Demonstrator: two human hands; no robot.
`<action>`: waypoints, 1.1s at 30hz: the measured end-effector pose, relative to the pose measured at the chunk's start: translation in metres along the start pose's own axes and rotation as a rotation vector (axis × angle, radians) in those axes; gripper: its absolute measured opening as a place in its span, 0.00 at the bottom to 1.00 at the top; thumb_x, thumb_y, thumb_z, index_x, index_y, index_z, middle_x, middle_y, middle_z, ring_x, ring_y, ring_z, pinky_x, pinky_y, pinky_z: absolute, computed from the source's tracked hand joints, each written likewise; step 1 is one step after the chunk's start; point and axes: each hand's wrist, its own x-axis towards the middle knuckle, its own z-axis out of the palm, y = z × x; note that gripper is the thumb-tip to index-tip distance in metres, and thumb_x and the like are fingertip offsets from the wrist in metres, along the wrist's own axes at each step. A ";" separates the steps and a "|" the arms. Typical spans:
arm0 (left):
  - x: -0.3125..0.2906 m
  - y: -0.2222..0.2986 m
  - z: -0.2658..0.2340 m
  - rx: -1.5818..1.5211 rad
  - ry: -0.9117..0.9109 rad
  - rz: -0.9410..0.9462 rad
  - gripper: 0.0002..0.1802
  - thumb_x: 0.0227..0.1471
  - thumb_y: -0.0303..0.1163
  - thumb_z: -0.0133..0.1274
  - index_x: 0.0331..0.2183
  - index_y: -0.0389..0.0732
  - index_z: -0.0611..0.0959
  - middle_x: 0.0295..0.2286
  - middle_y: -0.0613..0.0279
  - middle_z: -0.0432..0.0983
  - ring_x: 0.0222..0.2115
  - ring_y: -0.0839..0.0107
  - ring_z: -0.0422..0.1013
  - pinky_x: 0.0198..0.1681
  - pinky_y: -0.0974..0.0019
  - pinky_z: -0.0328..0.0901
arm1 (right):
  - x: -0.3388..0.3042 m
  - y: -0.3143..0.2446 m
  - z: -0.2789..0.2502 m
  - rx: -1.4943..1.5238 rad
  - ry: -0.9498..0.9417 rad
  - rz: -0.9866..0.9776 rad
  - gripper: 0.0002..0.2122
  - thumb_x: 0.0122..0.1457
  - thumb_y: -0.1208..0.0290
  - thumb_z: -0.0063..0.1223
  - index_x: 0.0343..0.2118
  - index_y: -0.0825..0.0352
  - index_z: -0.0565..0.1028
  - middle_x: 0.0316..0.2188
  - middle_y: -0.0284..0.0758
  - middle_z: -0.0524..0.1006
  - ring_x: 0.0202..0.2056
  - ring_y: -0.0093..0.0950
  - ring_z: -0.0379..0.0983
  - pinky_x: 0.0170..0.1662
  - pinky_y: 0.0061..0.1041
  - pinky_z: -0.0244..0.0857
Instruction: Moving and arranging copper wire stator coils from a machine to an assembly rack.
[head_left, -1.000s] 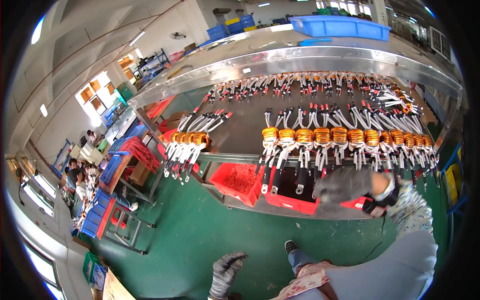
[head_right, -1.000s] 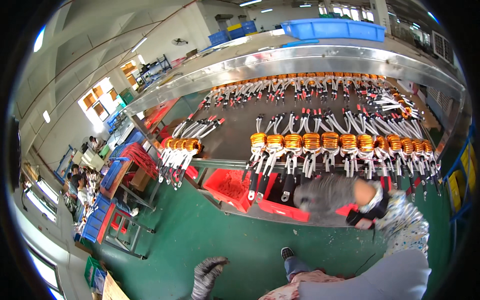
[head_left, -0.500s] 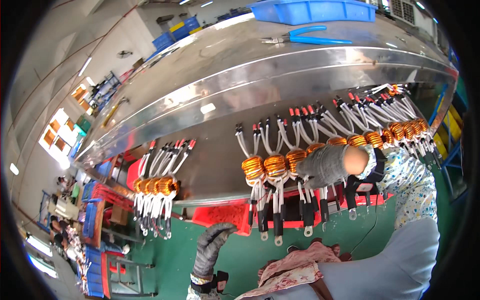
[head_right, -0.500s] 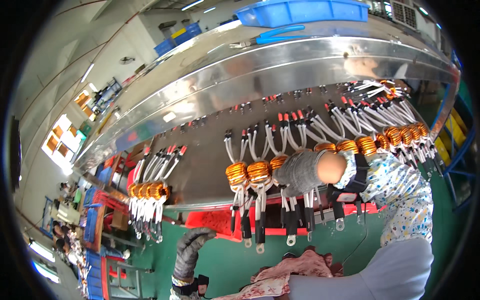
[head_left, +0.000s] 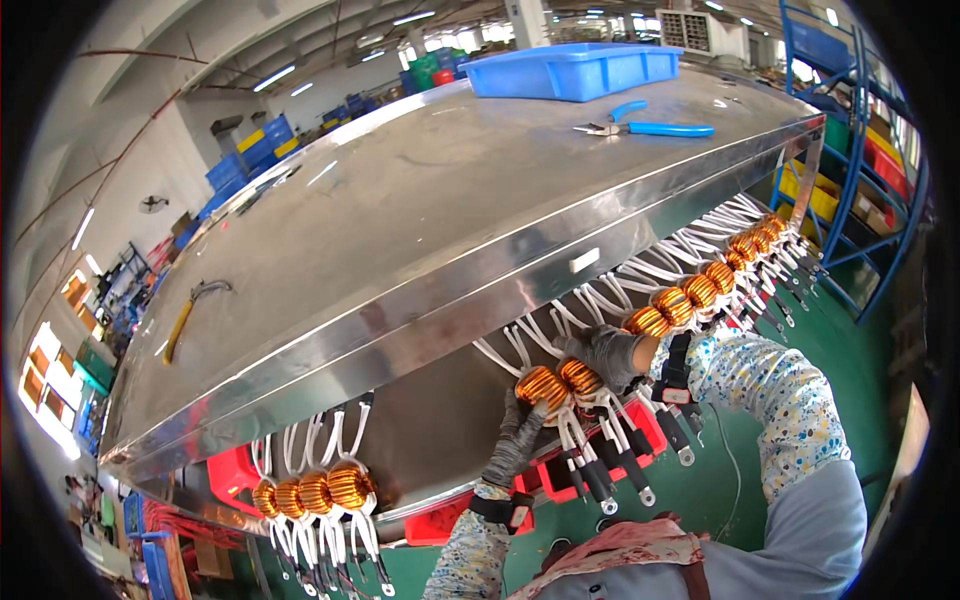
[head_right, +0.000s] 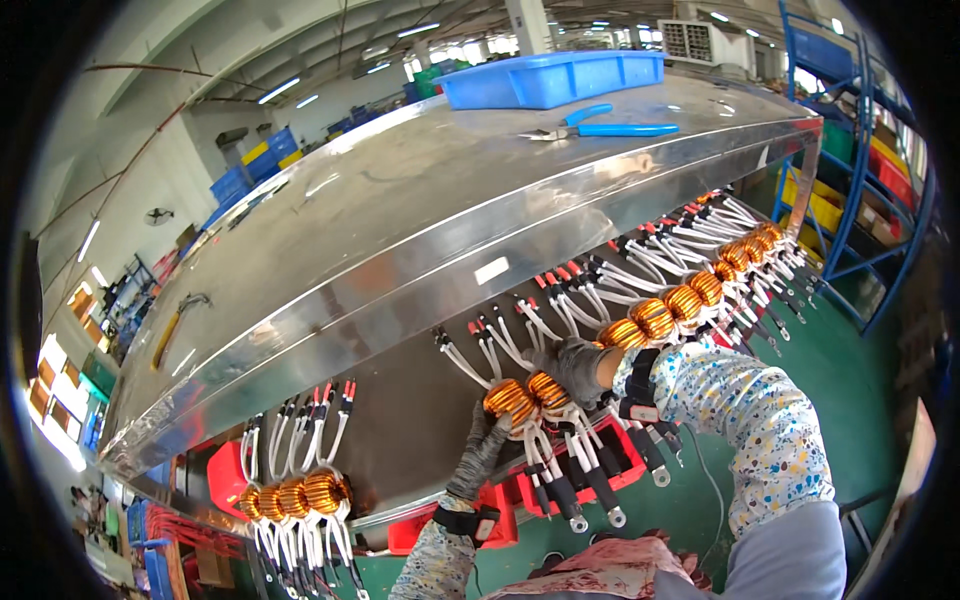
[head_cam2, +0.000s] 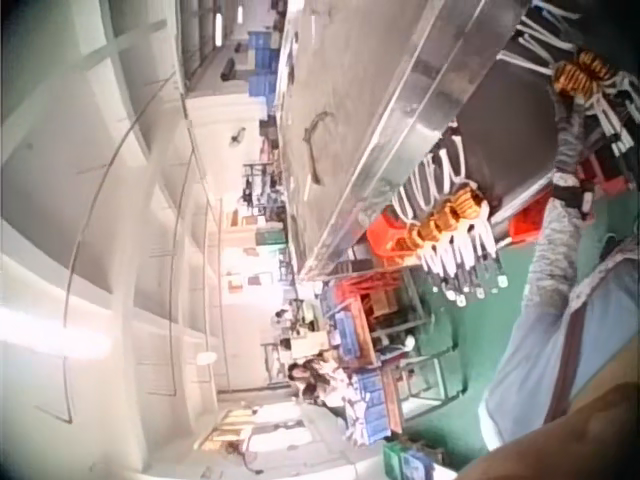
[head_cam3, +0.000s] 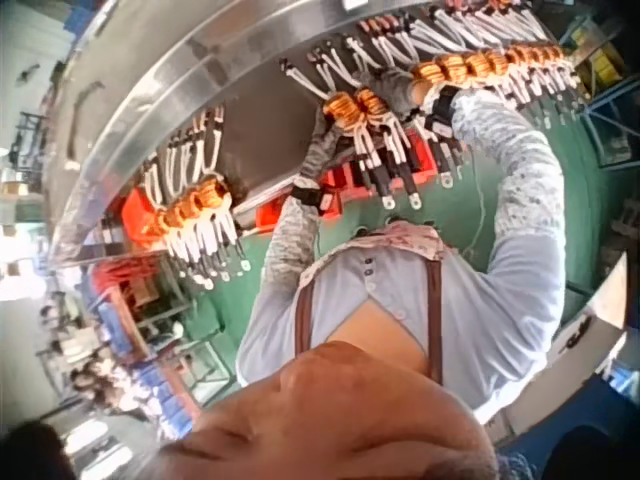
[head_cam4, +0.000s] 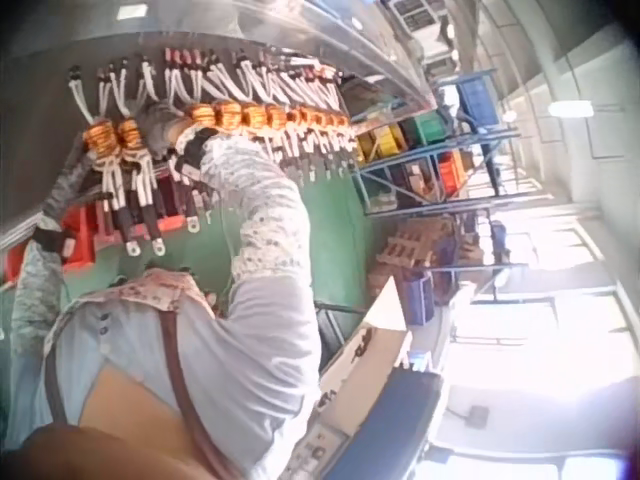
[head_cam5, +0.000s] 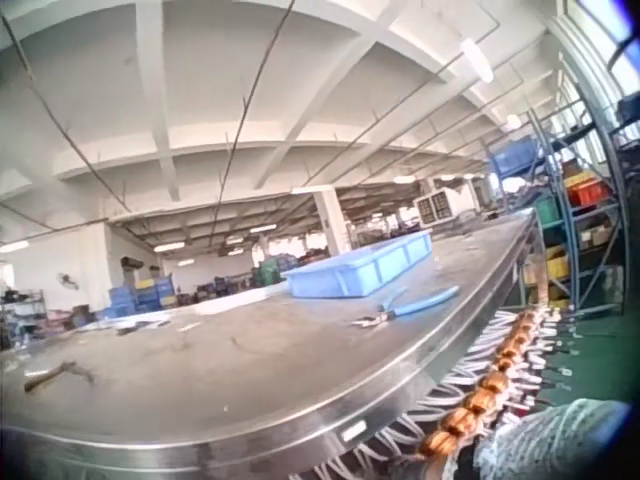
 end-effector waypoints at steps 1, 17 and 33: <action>-0.002 -0.003 -0.002 -0.011 -0.014 -0.001 0.47 0.51 0.46 0.53 0.58 0.33 0.47 0.52 0.54 0.58 0.52 0.69 0.56 0.53 0.70 0.54 | 0.000 -0.001 0.006 -0.003 -0.009 0.016 0.42 0.36 0.62 0.62 0.56 0.68 0.54 0.40 0.49 0.71 0.43 0.41 0.69 0.48 0.27 0.61; -0.026 -0.042 -0.080 -0.199 0.004 0.107 0.34 0.49 0.35 0.56 0.51 0.46 0.55 0.44 0.58 0.63 0.41 0.68 0.67 0.43 0.65 0.68 | 0.040 -0.103 -0.010 1.825 -0.053 0.218 0.18 0.45 0.73 0.59 0.41 0.67 0.71 0.30 0.34 0.76 0.32 0.25 0.75 0.32 0.27 0.72; -0.075 0.024 -0.035 -0.305 0.027 0.086 0.38 0.46 0.42 0.59 0.50 0.44 0.55 0.45 0.58 0.62 0.43 0.69 0.65 0.48 0.64 0.64 | -0.032 -0.124 -0.052 1.827 0.114 -0.153 0.16 0.47 0.68 0.60 0.39 0.66 0.70 0.32 0.33 0.75 0.31 0.24 0.72 0.32 0.23 0.69</action>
